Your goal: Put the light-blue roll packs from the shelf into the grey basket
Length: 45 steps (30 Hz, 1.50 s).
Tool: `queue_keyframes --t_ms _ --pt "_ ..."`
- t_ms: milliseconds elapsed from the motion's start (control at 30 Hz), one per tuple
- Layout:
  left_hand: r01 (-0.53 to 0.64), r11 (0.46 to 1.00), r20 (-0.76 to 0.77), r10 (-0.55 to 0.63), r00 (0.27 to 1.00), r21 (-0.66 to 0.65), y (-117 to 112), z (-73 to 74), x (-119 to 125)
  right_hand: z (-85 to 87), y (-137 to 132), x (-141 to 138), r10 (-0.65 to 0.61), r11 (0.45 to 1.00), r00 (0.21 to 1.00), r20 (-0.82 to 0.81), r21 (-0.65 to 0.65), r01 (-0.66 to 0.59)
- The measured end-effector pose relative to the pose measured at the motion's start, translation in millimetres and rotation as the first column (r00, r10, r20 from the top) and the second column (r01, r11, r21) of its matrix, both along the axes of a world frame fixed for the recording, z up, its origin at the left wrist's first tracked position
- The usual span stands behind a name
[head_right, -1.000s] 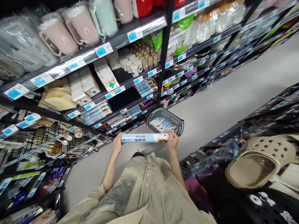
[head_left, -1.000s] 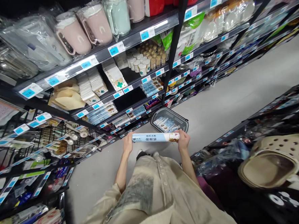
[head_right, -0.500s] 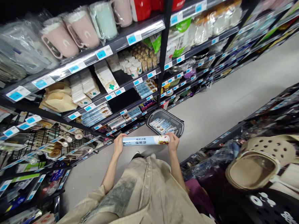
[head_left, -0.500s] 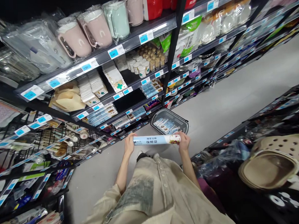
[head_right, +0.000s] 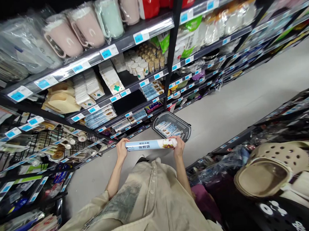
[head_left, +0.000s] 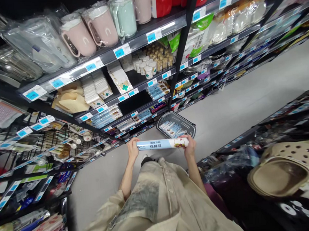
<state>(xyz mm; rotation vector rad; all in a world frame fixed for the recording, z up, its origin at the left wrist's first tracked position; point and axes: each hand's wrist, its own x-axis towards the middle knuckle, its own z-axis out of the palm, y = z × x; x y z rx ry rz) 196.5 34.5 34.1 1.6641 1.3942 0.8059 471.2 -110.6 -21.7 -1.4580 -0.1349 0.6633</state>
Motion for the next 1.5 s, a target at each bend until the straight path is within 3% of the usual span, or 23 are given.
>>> queue_keyframes --t_ms 233,567,667,733,833,1000,1067,1167,1300,1433,1500 --pt "-0.001 1.0 -0.018 0.002 1.0 0.025 -1 -1.9 -1 -2.6 1 1 -0.015 1.0 1.0 0.004 -0.003 0.015" --pt "-0.026 1.0 0.008 0.026 1.0 -0.017 1 -9.3 -2 -20.0 2 5 0.015 0.998 0.997 0.073 -0.055 -0.011" --pt "-0.065 0.995 0.121 0.073 0.99 -0.075 3 -15.9 -1 -21.5 2 7 -0.01 0.997 0.999 0.037 -0.07 0.012" --pt "-0.127 0.978 0.25 0.166 0.954 -0.165 6 -22.3 -1 -20.3 0 10 0.009 0.999 1.0 0.022 -0.037 -0.008" --pt "-0.218 0.918 0.437 0.354 0.827 -0.331 13 -31.9 -2 -15.5 -5 13 0.194 0.979 0.98 0.038 0.062 -0.197" --pt "-0.247 0.84 0.643 0.531 0.552 -0.483 29 -36.9 -10 -9.7 -5 -2 0.508 0.837 0.854 0.108 0.169 -0.52" --pt "-0.278 0.833 0.672 0.552 0.494 -0.479 33 -34.0 -16 -11.0 -1 -10 0.592 0.779 0.795 0.131 0.16 -0.606" --pt "-0.275 0.868 0.716 0.497 0.491 -0.414 29 -26.0 -27 -16.0 5 -15 0.705 0.688 0.694 0.149 0.095 -0.719" --pt "-0.216 0.94 0.784 0.34 0.52 -0.265 13 -11.5 -36 -23.3 10 -15 0.873 0.481 0.442 0.206 -0.213 -0.85" --pt "-0.098 0.974 0.758 0.22 0.614 -0.204 4 1.8 -34 -29.3 13 -26 0.953 0.297 0.215 0.213 -0.518 -0.802" --pt "-0.033 0.985 0.767 0.151 0.624 -0.167 4 5.8 -28 -33.1 15 -33 0.966 0.249 0.147 0.212 -0.62 -0.744"
